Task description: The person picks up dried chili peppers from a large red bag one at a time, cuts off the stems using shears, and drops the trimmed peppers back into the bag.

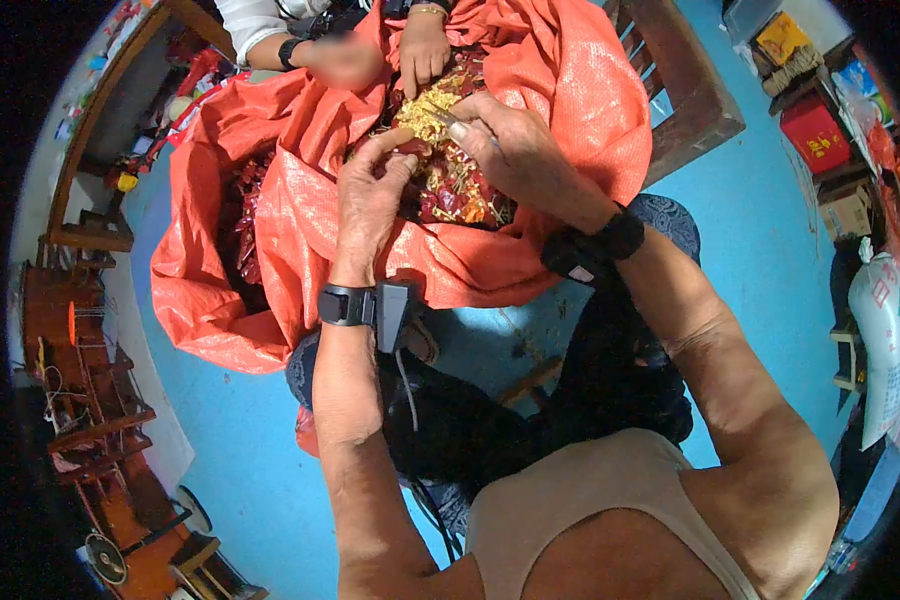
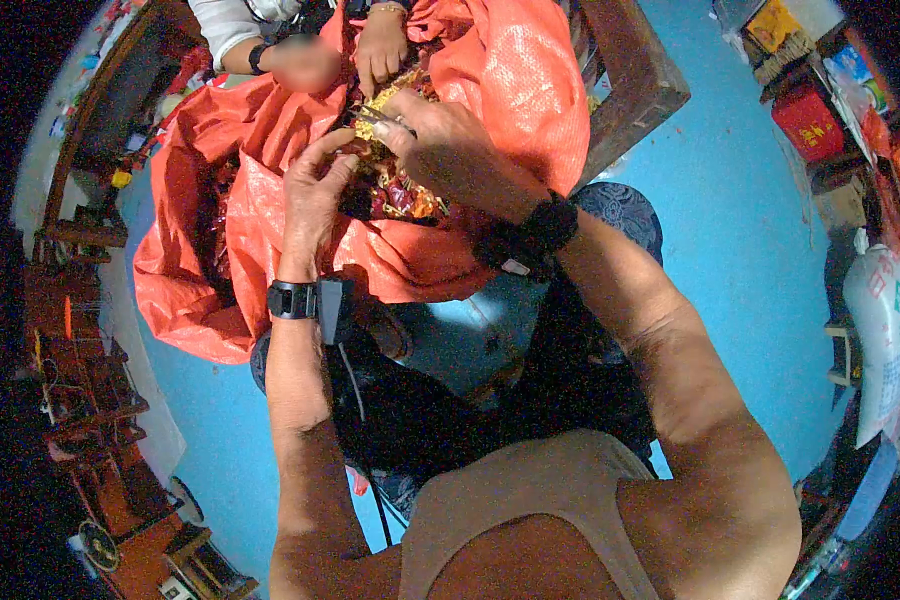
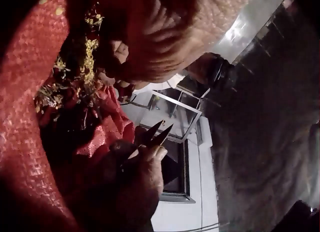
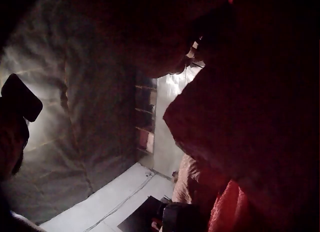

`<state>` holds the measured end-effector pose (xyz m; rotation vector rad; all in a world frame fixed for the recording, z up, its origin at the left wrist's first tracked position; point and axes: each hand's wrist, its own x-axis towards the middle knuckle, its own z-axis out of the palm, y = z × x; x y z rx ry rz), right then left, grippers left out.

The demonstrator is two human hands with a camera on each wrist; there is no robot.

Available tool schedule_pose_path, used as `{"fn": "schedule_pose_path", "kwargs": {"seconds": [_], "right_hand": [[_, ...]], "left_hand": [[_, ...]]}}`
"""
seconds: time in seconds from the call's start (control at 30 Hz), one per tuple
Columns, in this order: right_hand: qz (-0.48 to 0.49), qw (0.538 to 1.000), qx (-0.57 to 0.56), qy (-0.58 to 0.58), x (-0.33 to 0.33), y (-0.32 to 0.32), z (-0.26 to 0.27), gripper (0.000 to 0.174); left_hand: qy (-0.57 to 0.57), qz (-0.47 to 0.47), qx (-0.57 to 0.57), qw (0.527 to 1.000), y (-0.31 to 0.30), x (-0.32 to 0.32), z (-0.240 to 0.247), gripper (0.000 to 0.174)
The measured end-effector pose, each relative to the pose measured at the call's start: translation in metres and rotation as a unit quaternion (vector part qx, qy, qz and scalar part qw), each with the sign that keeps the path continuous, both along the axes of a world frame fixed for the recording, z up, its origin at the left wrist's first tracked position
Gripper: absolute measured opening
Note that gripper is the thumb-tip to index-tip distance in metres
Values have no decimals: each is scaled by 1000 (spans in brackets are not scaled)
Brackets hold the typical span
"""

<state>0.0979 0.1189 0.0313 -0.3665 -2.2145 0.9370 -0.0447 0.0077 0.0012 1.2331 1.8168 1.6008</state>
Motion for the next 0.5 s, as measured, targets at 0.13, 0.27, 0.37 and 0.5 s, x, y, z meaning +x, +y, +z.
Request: {"fn": "schedule_pose_path", "kwargs": {"seconds": [0.13, 0.27, 0.37, 0.5], "right_hand": [[7, 1000, -7, -2, 0, -4, -1, 25], [33, 996, 73, 28, -4, -2, -13, 26], [58, 998, 35, 3, -4, -9, -7, 25], [61, 994, 86, -2, -3, -13, -6, 22]], "left_hand": [[-160, 27, 53, 985, -9, 4, 10, 20], [15, 69, 40, 997, -14, -2, 2, 15], [12, 80, 151, 985, -14, -1, 4, 13], [-83, 54, 108, 989, -22, 7, 20, 10]]}}
